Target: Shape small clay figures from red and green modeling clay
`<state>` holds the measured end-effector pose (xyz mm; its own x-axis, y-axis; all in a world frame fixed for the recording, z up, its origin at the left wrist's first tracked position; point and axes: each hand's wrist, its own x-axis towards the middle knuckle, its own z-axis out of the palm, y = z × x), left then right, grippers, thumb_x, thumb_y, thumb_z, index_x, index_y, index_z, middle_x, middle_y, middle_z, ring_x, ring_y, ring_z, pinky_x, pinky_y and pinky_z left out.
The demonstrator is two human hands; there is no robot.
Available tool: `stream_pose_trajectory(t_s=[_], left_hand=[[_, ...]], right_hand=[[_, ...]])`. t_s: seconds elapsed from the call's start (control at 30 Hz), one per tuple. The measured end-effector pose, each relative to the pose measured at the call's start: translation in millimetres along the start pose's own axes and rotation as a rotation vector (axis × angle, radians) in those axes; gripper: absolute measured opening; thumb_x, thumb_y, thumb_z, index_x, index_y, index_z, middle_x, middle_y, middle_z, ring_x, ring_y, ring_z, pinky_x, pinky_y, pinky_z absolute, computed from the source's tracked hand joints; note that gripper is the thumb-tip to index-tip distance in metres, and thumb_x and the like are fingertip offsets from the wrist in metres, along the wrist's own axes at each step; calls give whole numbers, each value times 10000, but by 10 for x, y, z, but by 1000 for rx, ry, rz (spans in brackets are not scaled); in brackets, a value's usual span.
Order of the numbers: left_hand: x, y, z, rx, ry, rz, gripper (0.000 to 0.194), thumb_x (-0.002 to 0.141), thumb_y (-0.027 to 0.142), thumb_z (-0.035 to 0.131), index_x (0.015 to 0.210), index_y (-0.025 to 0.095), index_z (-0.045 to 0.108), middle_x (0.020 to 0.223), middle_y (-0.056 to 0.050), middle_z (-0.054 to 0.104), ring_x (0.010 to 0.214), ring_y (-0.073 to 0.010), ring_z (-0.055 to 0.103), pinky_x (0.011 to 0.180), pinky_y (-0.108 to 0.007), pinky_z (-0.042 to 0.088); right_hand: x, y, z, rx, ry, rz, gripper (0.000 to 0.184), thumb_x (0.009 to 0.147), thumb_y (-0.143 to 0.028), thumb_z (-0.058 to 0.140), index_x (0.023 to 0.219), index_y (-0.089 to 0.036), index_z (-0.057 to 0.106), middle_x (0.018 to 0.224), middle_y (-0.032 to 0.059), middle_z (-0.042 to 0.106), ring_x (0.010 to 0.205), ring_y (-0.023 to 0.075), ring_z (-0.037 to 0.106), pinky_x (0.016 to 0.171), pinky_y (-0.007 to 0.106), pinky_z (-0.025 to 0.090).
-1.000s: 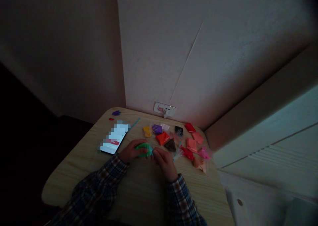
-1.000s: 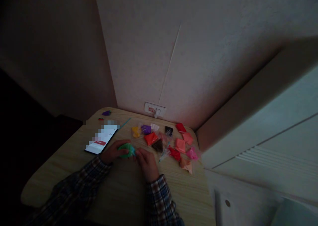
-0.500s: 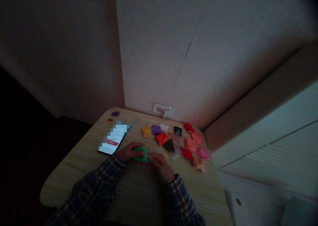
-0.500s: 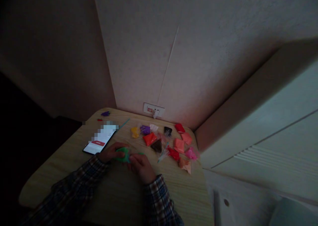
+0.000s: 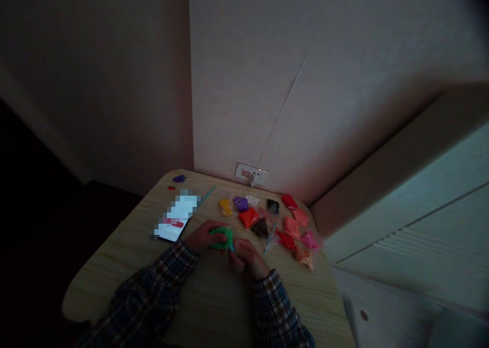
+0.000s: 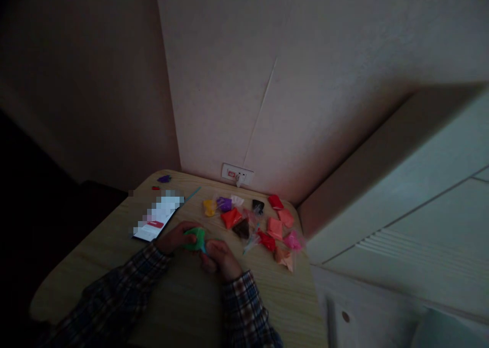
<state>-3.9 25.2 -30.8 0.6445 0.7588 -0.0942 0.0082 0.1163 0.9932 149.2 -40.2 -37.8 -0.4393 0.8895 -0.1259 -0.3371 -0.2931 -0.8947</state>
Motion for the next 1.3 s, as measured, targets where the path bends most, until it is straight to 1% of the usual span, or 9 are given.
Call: stream_pose_trajectory(t_s=[0.23,0.5,0.6,0.7,0.77,0.87,0.97,1.1,1.3], left_hand=[[-32,27,53,-46,31,24,678,409,730,681,701,131,559,504,13,569,414,-100,504,368,-192,340],[-62,16,76,-50,135,65,707,429,743,665,769,134,554,552,-1,598,423,-117,541,369,-200,372],[-56,-7,37,-13,264,90,698,456,750,645,774,135,558,537,-13,593,406,-114,507,367,-215,354],[-55,-5,-41,46,512,142,586,646,712,530,835,157,530,623,-28,602,480,-116,501,435,-235,373],[-62,16,-93,114,664,173,455,758,622,469,835,175,502,675,-24,599,549,-126,505,502,-247,390],[-76,56,-123,259,759,183,307,777,483,533,793,178,514,690,-3,581,659,-156,522,621,-266,408],[-76,70,-94,433,733,166,254,729,403,617,817,171,562,708,0,588,709,-186,543,688,-287,415],[-57,28,-74,883,626,182,234,759,273,553,961,158,576,940,-87,643,895,-249,580,820,-354,443],[-55,-89,-143,1073,535,217,521,633,22,436,1127,147,543,1146,-113,599,1097,-276,499,926,-434,391]], right_hand=[[-10,-15,29,78,-13,-19,452,629,-649,632,609,-209,531,373,-117,231,308,48,137,321,220,129],[-27,-80,-34,4,81,-144,511,649,-684,573,544,-223,380,365,-124,202,291,41,144,301,204,153],[-80,-145,-132,-90,163,-206,528,682,-718,487,548,-235,319,384,-127,167,304,46,128,309,203,155],[-142,-224,-271,-244,275,-249,509,756,-706,378,570,-236,313,416,-117,158,339,61,136,338,209,151],[-172,-269,-351,-395,348,-256,478,808,-642,367,583,-220,371,436,-98,215,372,72,186,371,211,161],[-193,-309,-398,-671,420,-242,420,841,-512,440,582,-185,484,488,-56,347,457,90,326,449,215,229],[-199,-307,-377,-936,437,-203,368,854,-410,464,593,-172,567,535,-21,463,551,120,449,534,230,284],[-213,-261,-361,-1209,425,-115,353,879,-354,437,630,-176,615,580,12,575,595,148,537,556,240,291],[-209,-192,-398,-1469,448,4,323,882,-325,441,674,-182,641,628,43,648,630,160,590,536,238,278]])
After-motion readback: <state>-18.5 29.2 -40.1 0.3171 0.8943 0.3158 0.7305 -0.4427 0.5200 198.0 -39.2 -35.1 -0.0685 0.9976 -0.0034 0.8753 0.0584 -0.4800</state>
